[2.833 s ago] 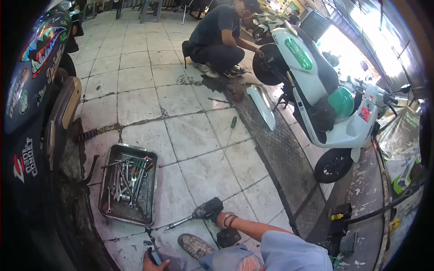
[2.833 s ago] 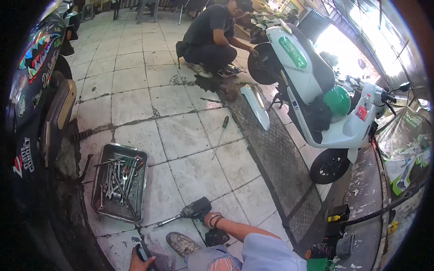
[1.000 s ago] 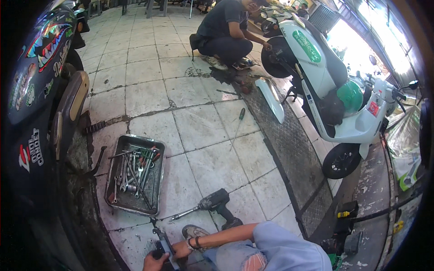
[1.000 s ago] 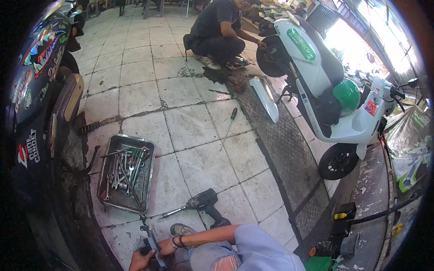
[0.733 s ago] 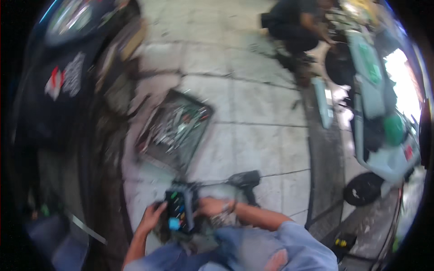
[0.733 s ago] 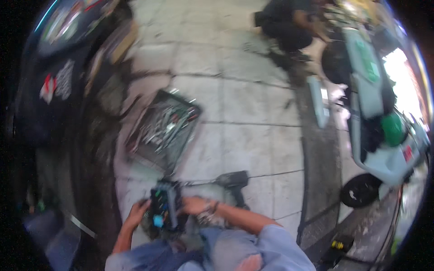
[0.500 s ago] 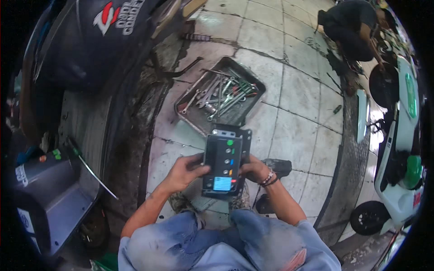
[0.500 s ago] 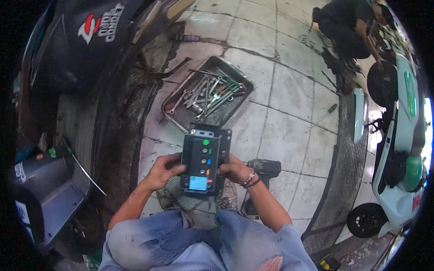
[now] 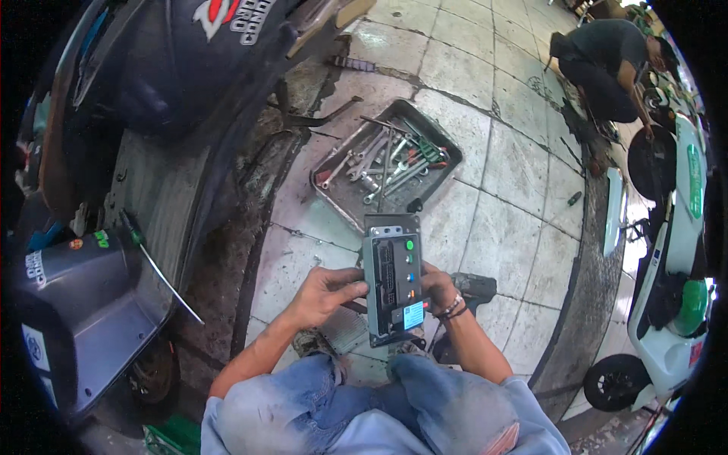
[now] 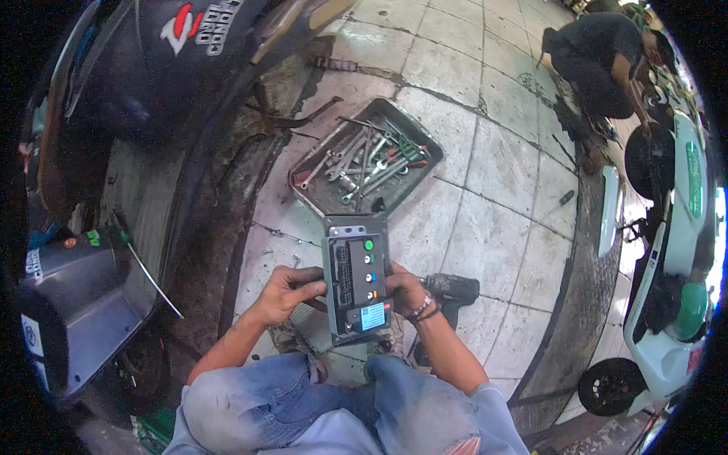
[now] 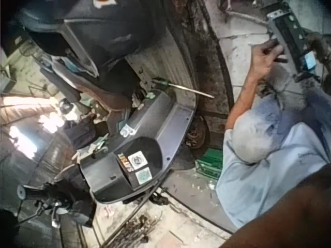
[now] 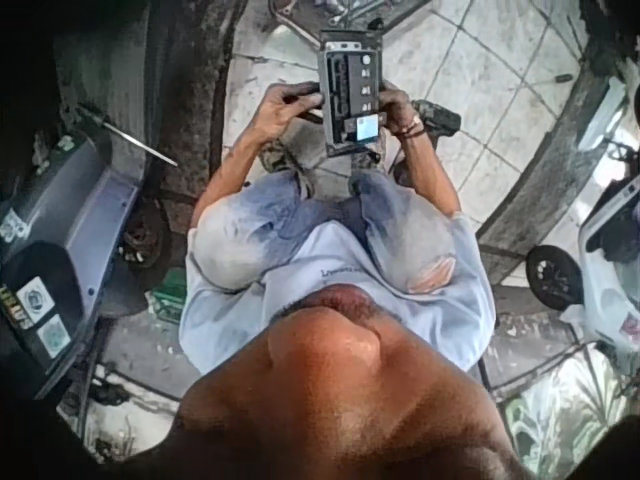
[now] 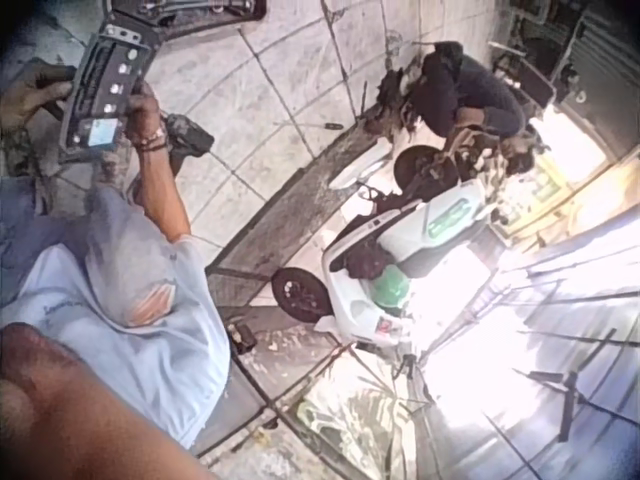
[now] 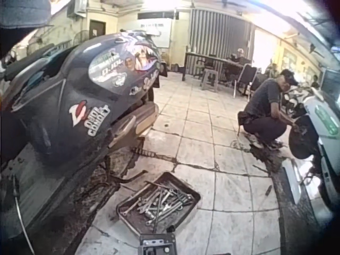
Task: The person unscrews and removes a electronic controller unit from the under-seat compartment of a scooter using a power wrench, then takes the unit to the floor to disassemble its metal casing by removing several small screws.
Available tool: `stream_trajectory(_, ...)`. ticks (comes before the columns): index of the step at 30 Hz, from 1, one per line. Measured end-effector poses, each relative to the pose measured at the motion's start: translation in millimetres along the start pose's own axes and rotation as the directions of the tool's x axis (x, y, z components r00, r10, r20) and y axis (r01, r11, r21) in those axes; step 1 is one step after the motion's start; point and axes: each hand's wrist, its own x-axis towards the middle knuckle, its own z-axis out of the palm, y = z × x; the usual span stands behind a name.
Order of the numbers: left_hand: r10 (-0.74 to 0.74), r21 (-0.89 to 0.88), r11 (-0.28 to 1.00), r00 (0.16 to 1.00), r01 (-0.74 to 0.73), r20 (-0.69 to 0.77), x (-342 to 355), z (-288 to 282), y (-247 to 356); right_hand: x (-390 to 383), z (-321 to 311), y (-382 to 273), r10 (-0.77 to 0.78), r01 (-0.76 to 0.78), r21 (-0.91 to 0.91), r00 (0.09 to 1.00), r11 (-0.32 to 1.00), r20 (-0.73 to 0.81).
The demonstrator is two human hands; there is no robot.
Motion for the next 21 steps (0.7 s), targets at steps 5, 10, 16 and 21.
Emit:
stream_trajectory(5,-0.082,0.050,0.995,0.990,0.088,-0.115,3.9,-6.4,-28.1,0.3,10.9,-9.9,-0.069,0.069,-0.026,0.998,0.997,0.002)
stream_trajectory(10,-0.165,0.281,0.946,0.986,0.161,-0.011,-9.8,-24.7,-91.5,-0.3,19.7,15.7,-0.016,-0.074,-0.459,0.982,0.886,-0.189)
stream_trajectory(16,-0.105,0.430,0.842,0.882,0.325,-0.460,-16.5,-97.0,-118.7,21.3,10.1,52.5,0.178,-0.247,-0.837,0.967,0.488,-0.182)
stream_trajectory(21,0.356,0.725,0.629,0.724,0.283,-0.591,5.6,-166.3,-140.1,44.0,34.9,58.6,0.263,-0.065,-0.980,0.965,0.188,-0.014)
